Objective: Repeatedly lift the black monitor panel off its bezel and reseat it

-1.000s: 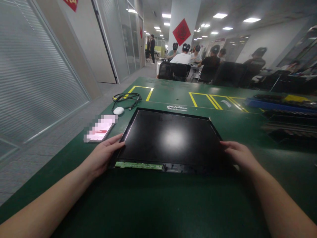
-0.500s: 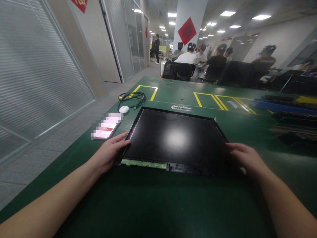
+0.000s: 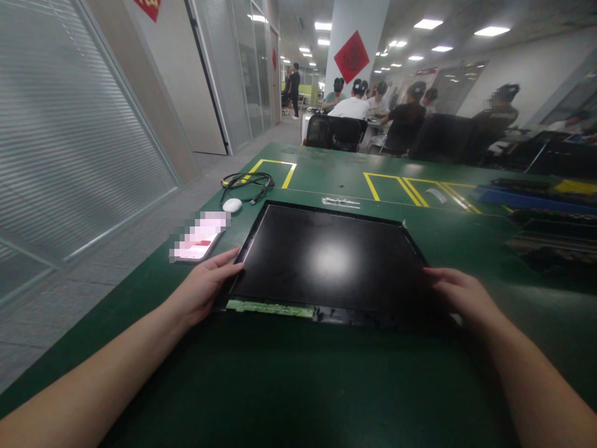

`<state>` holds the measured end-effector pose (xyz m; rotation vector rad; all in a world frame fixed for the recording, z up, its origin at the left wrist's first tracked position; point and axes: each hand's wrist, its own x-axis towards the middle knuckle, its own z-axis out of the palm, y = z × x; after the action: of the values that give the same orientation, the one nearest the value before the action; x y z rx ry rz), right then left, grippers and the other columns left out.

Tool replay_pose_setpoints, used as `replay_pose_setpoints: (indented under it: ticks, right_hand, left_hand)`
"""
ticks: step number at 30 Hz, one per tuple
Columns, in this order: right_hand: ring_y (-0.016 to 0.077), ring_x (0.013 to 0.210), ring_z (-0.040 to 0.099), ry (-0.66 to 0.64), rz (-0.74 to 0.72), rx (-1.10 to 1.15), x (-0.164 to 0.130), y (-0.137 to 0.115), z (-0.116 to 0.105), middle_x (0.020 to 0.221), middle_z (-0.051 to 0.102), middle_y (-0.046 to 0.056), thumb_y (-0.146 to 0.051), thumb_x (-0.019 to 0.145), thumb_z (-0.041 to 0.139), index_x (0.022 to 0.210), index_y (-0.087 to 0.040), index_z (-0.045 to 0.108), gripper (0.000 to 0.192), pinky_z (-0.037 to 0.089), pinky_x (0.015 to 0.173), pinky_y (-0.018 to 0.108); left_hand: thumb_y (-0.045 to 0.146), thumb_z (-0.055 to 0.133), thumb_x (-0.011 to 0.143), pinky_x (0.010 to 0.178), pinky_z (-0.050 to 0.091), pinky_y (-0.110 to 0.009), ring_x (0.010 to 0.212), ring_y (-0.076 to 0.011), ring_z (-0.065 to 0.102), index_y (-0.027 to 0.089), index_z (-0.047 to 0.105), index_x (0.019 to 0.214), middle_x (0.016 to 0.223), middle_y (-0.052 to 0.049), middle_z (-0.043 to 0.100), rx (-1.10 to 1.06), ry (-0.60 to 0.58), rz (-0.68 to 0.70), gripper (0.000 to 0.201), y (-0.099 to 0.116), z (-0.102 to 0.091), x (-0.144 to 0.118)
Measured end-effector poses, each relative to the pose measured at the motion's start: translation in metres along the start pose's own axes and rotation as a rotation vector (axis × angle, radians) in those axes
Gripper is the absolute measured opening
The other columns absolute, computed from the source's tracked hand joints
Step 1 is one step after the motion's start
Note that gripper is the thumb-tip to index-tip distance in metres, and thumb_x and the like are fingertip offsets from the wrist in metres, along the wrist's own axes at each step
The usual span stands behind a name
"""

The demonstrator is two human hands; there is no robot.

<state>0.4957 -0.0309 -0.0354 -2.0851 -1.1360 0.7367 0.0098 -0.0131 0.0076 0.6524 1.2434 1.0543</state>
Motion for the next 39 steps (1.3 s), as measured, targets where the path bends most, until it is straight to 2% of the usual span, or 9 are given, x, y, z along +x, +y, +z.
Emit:
replay_pose_setpoints:
  ticks: [5,10,16,21,25,32,39]
  right_hand:
    - [0.0171,0.059,0.057,0.003,0.022,-0.015,0.003,0.001,-0.001,0.078,0.066,0.007,-0.023,0.071,0.057,0.119,-0.018,0.070,0.050,0.044,0.052,0.029]
    - [0.0195,0.066,0.062,0.006,-0.020,-0.021,0.003,0.003,0.000,0.080,0.069,0.008,-0.023,0.070,0.058,0.119,-0.019,0.070,0.050,0.047,0.056,0.030]
    - [0.0205,0.068,0.063,0.016,-0.026,-0.027,-0.001,0.001,0.001,0.081,0.070,0.008,-0.025,0.071,0.060,0.120,-0.018,0.070,0.051,0.047,0.058,0.031]
    - [0.0198,0.068,0.063,0.005,-0.033,-0.029,0.001,0.003,0.000,0.082,0.070,0.008,-0.025,0.070,0.059,0.119,-0.017,0.071,0.050,0.048,0.059,0.031]
    - [0.0205,0.070,0.064,0.017,-0.044,-0.024,0.002,0.003,0.000,0.084,0.070,0.008,-0.024,0.068,0.060,0.115,-0.018,0.072,0.049,0.049,0.061,0.031]
    - [0.0200,0.069,0.063,0.010,-0.016,-0.051,0.000,-0.001,0.001,0.088,0.070,0.010,-0.025,0.071,0.058,0.118,-0.018,0.071,0.050,0.048,0.060,0.032]
    - [0.0204,0.068,0.063,-0.003,-0.028,-0.002,-0.001,0.001,0.002,0.082,0.070,0.008,-0.025,0.070,0.059,0.118,-0.018,0.071,0.049,0.047,0.059,0.031]
  left_hand:
    - [-0.003,0.061,0.084,0.051,0.064,-0.032,0.060,-0.0261,0.077,0.019,0.063,0.133,0.083,-0.012,0.081,0.012,0.011,-0.002,0.054,0.001,0.002,-0.001]
    - [-0.003,0.060,0.084,0.051,0.064,-0.031,0.060,-0.0251,0.077,0.019,0.062,0.135,0.086,-0.012,0.081,0.045,0.015,0.012,0.055,0.000,0.004,-0.001]
    - [-0.007,0.070,0.073,0.055,0.065,-0.031,0.070,-0.0276,0.079,0.019,0.060,0.136,0.100,-0.014,0.080,0.050,-0.035,0.063,0.070,-0.003,0.000,0.000]
    - [-0.007,0.072,0.070,0.058,0.066,-0.036,0.075,-0.0305,0.079,0.020,0.049,0.145,0.106,-0.015,0.079,0.048,-0.088,0.054,0.083,-0.005,-0.006,0.004]
    - [-0.008,0.069,0.072,0.059,0.066,-0.037,0.079,-0.0311,0.078,0.018,0.048,0.145,0.109,-0.015,0.078,0.040,-0.138,0.056,0.080,-0.003,-0.005,0.002]
    - [-0.009,0.068,0.072,0.058,0.066,-0.037,0.078,-0.0311,0.078,0.018,0.050,0.142,0.108,-0.015,0.078,-0.005,-0.104,0.041,0.077,-0.003,-0.003,0.001]
    - [-0.007,0.071,0.072,0.056,0.066,-0.037,0.075,-0.0314,0.078,0.017,0.048,0.145,0.105,-0.016,0.078,-0.034,-0.097,0.021,0.080,-0.004,-0.006,0.003]
